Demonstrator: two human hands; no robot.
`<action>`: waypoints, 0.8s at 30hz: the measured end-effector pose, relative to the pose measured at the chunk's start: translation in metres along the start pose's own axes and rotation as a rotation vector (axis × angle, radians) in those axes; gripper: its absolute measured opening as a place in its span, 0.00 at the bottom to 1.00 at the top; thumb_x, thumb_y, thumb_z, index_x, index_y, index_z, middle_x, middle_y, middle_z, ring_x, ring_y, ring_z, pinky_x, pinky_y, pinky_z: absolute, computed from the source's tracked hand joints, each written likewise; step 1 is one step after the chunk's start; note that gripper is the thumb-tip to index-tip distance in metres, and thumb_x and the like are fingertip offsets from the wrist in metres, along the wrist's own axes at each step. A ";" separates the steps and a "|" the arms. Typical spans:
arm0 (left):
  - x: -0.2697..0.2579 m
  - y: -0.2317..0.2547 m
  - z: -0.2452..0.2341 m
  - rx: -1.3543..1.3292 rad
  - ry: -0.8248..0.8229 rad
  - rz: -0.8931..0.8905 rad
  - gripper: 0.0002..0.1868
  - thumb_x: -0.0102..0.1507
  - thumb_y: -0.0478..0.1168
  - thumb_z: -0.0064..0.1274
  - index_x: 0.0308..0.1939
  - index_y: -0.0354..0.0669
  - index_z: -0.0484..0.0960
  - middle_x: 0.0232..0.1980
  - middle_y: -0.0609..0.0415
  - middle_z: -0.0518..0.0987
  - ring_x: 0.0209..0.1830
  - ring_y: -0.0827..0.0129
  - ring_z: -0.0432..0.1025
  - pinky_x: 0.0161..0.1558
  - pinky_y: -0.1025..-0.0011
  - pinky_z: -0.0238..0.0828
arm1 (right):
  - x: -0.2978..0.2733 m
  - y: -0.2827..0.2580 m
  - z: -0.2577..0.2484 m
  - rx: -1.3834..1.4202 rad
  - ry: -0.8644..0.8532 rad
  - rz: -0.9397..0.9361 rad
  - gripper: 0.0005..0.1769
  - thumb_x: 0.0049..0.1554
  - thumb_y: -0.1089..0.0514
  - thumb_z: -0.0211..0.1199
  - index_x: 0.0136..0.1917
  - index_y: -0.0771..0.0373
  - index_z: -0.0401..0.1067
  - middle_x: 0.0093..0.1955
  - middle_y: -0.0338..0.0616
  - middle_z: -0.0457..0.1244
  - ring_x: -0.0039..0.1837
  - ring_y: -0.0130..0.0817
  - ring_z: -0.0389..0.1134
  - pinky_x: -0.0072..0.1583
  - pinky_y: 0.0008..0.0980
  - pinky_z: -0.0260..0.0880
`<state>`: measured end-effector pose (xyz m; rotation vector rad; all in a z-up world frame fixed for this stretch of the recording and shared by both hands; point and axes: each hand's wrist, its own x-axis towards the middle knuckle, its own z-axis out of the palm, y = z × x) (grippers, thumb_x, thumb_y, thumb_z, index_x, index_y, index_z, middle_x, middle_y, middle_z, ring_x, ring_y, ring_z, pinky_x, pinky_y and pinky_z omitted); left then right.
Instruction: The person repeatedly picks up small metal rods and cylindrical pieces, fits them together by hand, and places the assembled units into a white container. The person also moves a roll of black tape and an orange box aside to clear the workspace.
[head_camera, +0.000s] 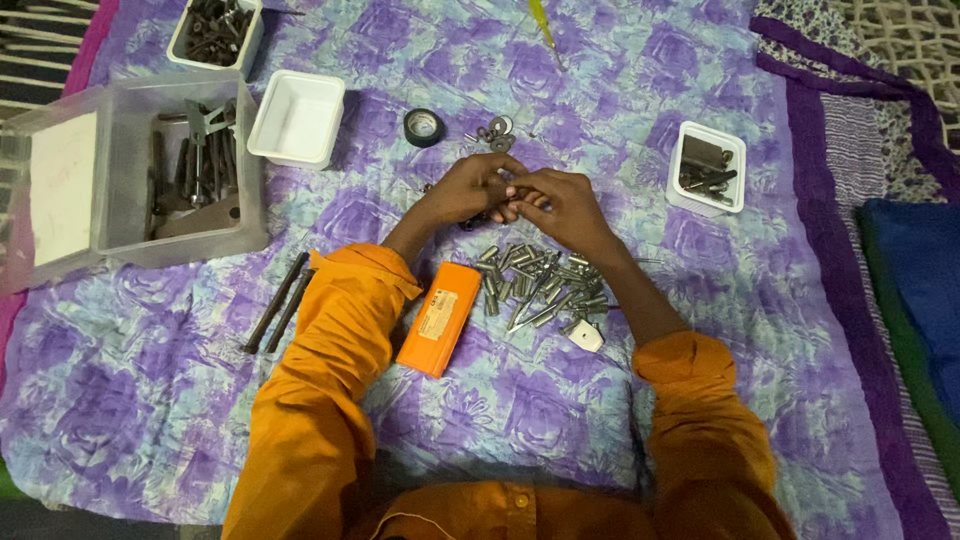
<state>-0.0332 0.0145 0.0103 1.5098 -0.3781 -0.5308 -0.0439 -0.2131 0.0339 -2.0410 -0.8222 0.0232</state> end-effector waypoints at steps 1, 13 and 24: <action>0.000 0.000 -0.002 -0.085 -0.034 0.019 0.16 0.68 0.36 0.50 0.59 0.34 0.75 0.38 0.51 0.85 0.36 0.72 0.81 0.38 0.73 0.79 | 0.001 0.001 -0.001 0.026 0.011 0.027 0.17 0.55 0.63 0.72 0.58 0.62 0.79 0.48 0.45 0.71 0.46 0.27 0.74 0.49 0.28 0.75; 0.007 -0.016 -0.008 0.110 0.146 0.119 0.17 0.57 0.27 0.60 0.51 0.32 0.81 0.39 0.56 0.82 0.38 0.75 0.77 0.41 0.74 0.76 | -0.008 0.041 -0.099 -0.036 0.261 0.139 0.14 0.57 0.66 0.71 0.57 0.65 0.75 0.53 0.47 0.71 0.53 0.31 0.73 0.55 0.29 0.77; 0.010 -0.029 -0.010 0.006 0.179 0.112 0.14 0.61 0.31 0.61 0.50 0.29 0.80 0.39 0.55 0.82 0.36 0.76 0.77 0.41 0.75 0.76 | -0.061 0.042 -0.177 -0.589 0.491 0.235 0.11 0.55 0.71 0.66 0.52 0.65 0.80 0.48 0.49 0.72 0.47 0.37 0.74 0.49 0.31 0.73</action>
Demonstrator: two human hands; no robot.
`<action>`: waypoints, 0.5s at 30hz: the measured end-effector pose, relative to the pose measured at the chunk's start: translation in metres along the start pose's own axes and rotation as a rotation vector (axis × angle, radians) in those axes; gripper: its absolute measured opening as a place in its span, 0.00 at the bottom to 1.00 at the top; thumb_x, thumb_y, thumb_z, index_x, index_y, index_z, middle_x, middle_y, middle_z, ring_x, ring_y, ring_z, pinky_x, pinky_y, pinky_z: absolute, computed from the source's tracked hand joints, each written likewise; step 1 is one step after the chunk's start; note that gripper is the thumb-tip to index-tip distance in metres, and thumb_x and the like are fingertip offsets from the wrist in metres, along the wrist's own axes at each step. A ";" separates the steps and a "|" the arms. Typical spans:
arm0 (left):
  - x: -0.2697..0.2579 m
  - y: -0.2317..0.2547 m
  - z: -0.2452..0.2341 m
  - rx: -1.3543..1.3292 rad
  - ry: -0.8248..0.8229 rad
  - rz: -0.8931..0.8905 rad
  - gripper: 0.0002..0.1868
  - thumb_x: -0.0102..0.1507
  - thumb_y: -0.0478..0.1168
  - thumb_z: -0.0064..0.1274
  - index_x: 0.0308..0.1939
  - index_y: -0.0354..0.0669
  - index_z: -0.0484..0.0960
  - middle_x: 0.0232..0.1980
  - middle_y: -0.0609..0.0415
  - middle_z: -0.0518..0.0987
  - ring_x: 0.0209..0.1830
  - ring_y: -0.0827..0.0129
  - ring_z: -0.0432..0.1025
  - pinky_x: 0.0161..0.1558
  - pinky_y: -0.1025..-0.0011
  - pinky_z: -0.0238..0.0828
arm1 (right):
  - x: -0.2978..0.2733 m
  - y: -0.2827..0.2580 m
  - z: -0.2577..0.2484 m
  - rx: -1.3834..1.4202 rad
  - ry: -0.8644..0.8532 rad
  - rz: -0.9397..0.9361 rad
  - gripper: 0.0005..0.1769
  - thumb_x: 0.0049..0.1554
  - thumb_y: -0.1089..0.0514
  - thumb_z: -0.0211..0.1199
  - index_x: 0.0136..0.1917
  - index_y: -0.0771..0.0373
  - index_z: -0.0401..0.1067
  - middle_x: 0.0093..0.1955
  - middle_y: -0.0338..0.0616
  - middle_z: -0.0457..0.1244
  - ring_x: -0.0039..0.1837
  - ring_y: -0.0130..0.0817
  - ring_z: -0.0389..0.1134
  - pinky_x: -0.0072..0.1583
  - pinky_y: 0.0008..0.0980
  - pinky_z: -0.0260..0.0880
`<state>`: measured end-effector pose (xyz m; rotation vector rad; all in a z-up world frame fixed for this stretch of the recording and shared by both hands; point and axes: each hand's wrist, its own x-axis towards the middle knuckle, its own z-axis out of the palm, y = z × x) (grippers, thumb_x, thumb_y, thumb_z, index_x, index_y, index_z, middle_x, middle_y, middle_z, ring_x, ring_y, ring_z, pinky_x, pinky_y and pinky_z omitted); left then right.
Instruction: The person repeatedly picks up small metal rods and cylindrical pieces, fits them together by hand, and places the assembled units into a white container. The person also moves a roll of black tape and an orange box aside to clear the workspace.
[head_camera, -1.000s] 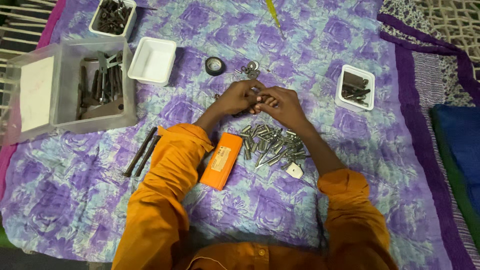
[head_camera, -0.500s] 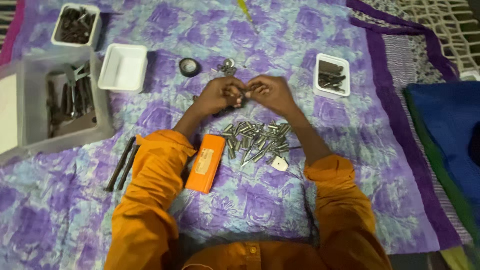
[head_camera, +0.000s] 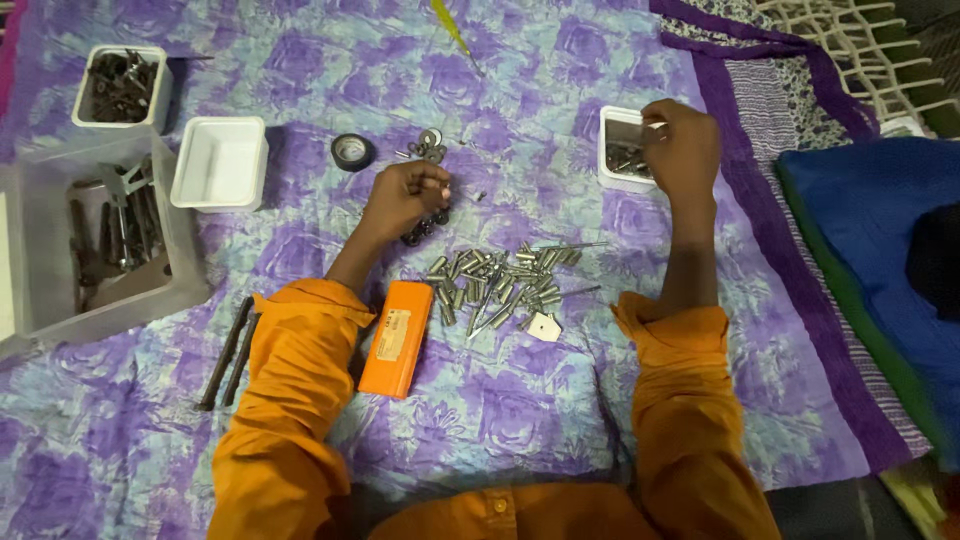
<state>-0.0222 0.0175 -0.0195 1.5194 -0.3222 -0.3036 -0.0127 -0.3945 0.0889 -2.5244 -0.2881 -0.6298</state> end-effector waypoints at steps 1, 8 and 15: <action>-0.001 0.002 0.001 -0.011 -0.007 0.001 0.14 0.62 0.32 0.61 0.51 0.30 0.80 0.39 0.55 0.82 0.37 0.76 0.77 0.41 0.76 0.75 | 0.002 -0.003 0.001 0.020 0.036 0.006 0.10 0.57 0.71 0.66 0.52 0.66 0.79 0.47 0.49 0.72 0.47 0.37 0.74 0.49 0.32 0.73; -0.004 0.018 0.017 0.100 -0.062 0.009 0.15 0.63 0.32 0.63 0.52 0.32 0.82 0.43 0.55 0.83 0.42 0.78 0.76 0.47 0.76 0.75 | -0.002 -0.077 0.065 0.528 -0.417 -0.013 0.11 0.57 0.62 0.70 0.55 0.62 0.78 0.52 0.44 0.71 0.49 0.31 0.73 0.52 0.30 0.76; -0.007 0.021 0.018 -0.079 -0.066 0.053 0.24 0.64 0.30 0.61 0.62 0.34 0.69 0.41 0.54 0.82 0.41 0.76 0.77 0.46 0.74 0.74 | -0.012 -0.135 0.087 0.530 -0.534 -0.356 0.15 0.55 0.56 0.74 0.54 0.62 0.79 0.48 0.47 0.71 0.48 0.38 0.74 0.50 0.35 0.74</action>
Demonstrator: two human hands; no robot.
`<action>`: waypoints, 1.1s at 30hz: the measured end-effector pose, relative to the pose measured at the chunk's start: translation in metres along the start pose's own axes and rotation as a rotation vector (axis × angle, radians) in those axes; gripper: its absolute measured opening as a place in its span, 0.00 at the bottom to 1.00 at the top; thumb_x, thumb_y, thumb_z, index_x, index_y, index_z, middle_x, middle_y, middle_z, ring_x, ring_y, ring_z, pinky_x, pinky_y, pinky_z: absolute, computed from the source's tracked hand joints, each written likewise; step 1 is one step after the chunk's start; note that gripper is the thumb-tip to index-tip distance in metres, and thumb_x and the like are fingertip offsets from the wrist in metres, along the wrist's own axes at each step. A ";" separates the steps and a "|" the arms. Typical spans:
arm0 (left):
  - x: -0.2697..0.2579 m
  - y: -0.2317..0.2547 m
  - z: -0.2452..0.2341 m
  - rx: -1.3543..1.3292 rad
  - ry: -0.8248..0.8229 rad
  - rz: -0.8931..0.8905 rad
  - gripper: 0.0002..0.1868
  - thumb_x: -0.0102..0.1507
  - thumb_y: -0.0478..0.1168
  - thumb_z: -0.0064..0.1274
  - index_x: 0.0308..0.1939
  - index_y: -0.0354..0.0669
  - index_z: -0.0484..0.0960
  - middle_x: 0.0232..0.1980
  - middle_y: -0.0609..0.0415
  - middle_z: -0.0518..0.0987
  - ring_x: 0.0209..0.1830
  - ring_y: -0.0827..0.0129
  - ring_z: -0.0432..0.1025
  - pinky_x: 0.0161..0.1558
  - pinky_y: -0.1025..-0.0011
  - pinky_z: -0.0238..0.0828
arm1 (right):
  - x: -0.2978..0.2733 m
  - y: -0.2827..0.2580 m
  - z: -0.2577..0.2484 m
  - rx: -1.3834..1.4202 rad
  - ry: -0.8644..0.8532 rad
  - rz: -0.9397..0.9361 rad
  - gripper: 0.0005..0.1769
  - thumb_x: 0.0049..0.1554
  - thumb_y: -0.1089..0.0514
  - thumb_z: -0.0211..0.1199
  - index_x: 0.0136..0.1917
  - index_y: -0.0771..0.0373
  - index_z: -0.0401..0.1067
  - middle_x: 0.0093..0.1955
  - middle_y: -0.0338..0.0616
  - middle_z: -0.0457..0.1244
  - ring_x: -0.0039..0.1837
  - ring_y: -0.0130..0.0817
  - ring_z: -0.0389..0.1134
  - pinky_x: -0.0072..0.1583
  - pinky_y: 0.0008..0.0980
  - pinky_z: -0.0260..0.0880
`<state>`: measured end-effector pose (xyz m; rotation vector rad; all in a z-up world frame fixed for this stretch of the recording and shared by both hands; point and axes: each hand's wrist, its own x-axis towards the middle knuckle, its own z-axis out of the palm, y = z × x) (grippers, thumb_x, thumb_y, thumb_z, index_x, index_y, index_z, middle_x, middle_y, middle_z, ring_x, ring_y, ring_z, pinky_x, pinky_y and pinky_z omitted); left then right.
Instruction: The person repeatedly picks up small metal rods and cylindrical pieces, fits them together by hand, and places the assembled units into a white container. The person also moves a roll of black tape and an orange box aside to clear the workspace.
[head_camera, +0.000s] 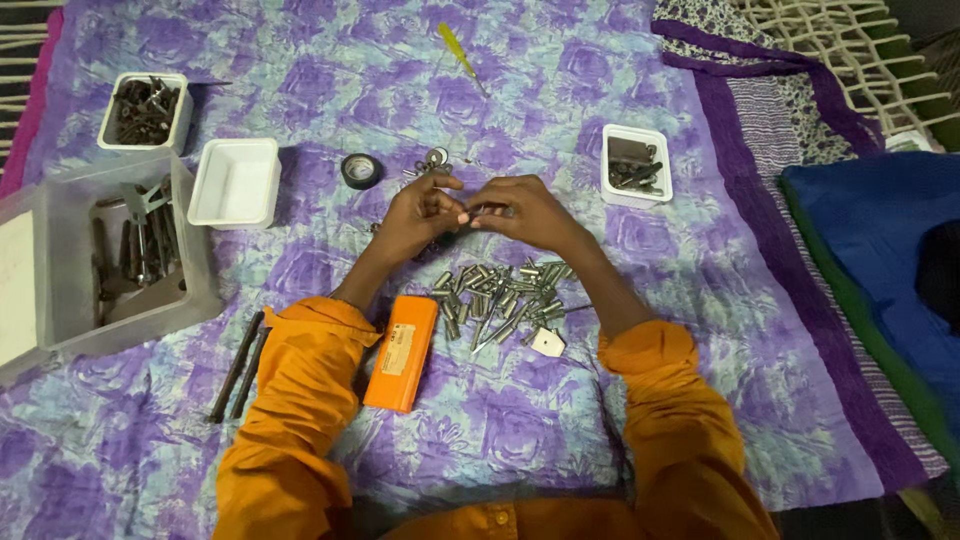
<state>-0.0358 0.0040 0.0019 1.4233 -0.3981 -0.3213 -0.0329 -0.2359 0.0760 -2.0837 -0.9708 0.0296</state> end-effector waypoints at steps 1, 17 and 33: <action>0.000 -0.001 0.001 0.002 0.008 0.004 0.23 0.64 0.30 0.60 0.61 0.34 0.70 0.41 0.54 0.82 0.41 0.76 0.77 0.46 0.75 0.74 | -0.001 -0.001 0.001 0.021 0.028 0.024 0.16 0.55 0.56 0.74 0.54 0.62 0.78 0.48 0.46 0.71 0.47 0.38 0.74 0.49 0.34 0.74; -0.010 0.019 -0.029 0.772 0.027 0.093 0.13 0.61 0.36 0.58 0.49 0.37 0.84 0.37 0.45 0.84 0.35 0.61 0.79 0.39 0.66 0.74 | -0.072 0.058 -0.119 -0.458 0.248 0.493 0.09 0.60 0.63 0.63 0.54 0.61 0.80 0.48 0.50 0.73 0.46 0.41 0.75 0.51 0.39 0.75; -0.014 0.018 -0.050 0.739 -0.199 0.029 0.14 0.55 0.30 0.55 0.46 0.38 0.82 0.36 0.49 0.84 0.34 0.66 0.78 0.39 0.68 0.75 | -0.022 0.051 -0.034 -0.517 0.148 0.169 0.12 0.61 0.63 0.59 0.57 0.63 0.78 0.54 0.55 0.71 0.50 0.51 0.72 0.53 0.48 0.71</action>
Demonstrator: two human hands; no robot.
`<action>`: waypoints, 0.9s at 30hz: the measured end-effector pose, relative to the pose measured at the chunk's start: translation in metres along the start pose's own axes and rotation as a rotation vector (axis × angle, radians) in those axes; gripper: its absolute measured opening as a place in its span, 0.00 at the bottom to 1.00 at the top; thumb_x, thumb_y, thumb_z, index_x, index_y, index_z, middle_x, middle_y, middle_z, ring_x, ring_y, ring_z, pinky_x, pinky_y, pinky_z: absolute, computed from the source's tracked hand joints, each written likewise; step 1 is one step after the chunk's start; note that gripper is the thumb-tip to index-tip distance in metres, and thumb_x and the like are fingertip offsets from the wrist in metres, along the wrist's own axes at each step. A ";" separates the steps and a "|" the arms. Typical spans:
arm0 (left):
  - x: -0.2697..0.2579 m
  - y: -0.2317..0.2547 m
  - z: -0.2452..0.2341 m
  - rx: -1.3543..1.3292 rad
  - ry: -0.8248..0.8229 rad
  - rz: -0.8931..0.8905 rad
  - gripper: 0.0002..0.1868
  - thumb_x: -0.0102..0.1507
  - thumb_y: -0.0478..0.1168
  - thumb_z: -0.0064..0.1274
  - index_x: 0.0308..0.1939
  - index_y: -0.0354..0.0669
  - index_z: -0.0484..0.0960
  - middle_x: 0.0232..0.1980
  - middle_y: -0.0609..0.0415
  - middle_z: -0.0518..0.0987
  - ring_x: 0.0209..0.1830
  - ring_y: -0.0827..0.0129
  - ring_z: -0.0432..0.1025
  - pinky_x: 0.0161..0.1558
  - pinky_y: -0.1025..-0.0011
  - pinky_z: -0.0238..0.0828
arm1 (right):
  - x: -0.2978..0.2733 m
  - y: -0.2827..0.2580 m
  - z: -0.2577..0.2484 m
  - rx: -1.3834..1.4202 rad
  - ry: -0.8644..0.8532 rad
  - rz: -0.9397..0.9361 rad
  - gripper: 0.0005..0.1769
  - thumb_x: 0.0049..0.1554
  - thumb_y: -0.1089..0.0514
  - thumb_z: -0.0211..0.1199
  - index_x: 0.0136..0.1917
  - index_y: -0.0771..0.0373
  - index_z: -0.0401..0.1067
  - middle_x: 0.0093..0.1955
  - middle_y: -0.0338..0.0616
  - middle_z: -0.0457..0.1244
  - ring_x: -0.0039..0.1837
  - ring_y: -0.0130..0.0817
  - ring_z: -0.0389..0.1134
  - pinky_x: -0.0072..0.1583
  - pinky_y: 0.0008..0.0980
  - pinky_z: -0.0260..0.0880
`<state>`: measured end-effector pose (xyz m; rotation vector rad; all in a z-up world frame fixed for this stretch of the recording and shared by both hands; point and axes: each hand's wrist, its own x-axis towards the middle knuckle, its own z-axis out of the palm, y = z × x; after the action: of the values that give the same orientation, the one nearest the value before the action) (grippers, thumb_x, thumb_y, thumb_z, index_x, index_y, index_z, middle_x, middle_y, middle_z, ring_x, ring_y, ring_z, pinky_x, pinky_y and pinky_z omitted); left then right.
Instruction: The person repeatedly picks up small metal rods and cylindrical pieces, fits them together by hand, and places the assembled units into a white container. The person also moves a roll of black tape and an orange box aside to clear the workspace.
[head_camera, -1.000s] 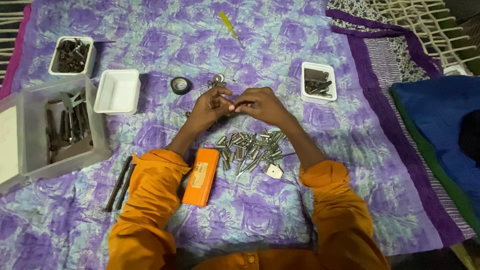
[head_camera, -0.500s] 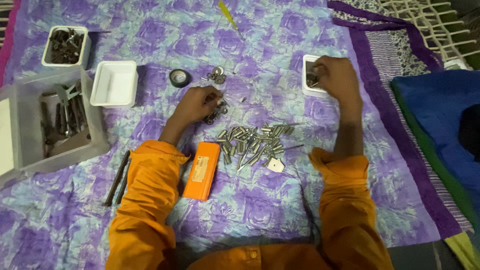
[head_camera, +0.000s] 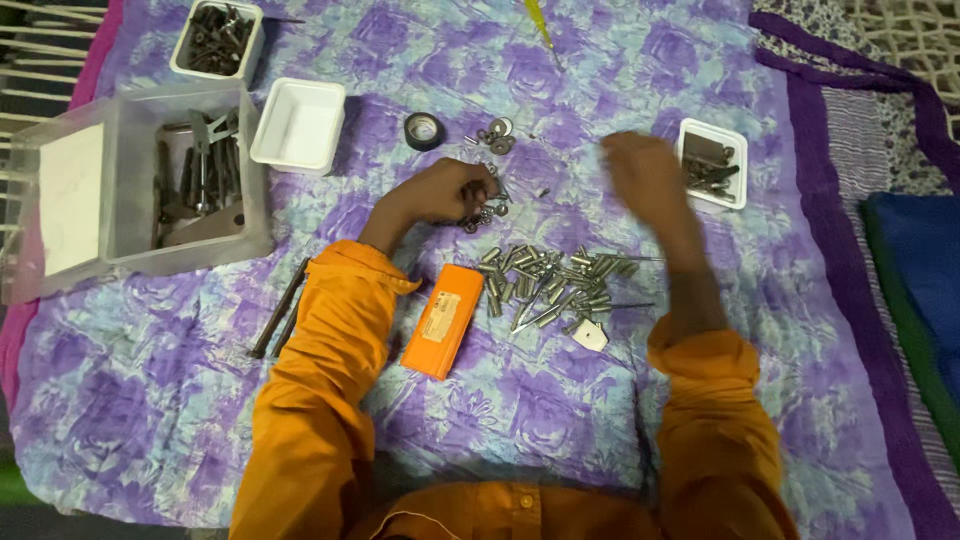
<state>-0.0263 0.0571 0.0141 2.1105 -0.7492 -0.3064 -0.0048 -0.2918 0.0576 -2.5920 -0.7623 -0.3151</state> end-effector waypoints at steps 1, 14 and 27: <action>0.000 0.001 0.000 -0.021 -0.012 0.009 0.16 0.54 0.31 0.56 0.46 0.38 0.81 0.36 0.50 0.84 0.33 0.65 0.78 0.39 0.68 0.75 | 0.000 -0.018 0.011 0.135 -0.052 -0.055 0.12 0.62 0.61 0.60 0.57 0.65 0.77 0.56 0.55 0.70 0.55 0.54 0.71 0.57 0.49 0.70; 0.005 0.001 0.004 0.017 -0.044 -0.040 0.22 0.50 0.36 0.64 0.49 0.38 0.80 0.33 0.50 0.83 0.32 0.61 0.79 0.37 0.65 0.74 | 0.008 -0.046 0.026 0.288 -0.307 -0.162 0.09 0.52 0.68 0.62 0.48 0.66 0.76 0.47 0.51 0.68 0.53 0.51 0.69 0.56 0.45 0.70; 0.004 -0.003 0.006 0.071 -0.010 0.012 0.20 0.52 0.37 0.61 0.48 0.37 0.80 0.35 0.45 0.83 0.34 0.56 0.80 0.38 0.62 0.75 | -0.009 0.027 -0.031 0.278 0.040 0.113 0.07 0.56 0.67 0.66 0.50 0.66 0.78 0.48 0.53 0.71 0.46 0.43 0.73 0.49 0.36 0.74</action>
<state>-0.0248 0.0525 0.0084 2.1719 -0.7890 -0.2884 -0.0005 -0.3308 0.0733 -2.3476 -0.5965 -0.2089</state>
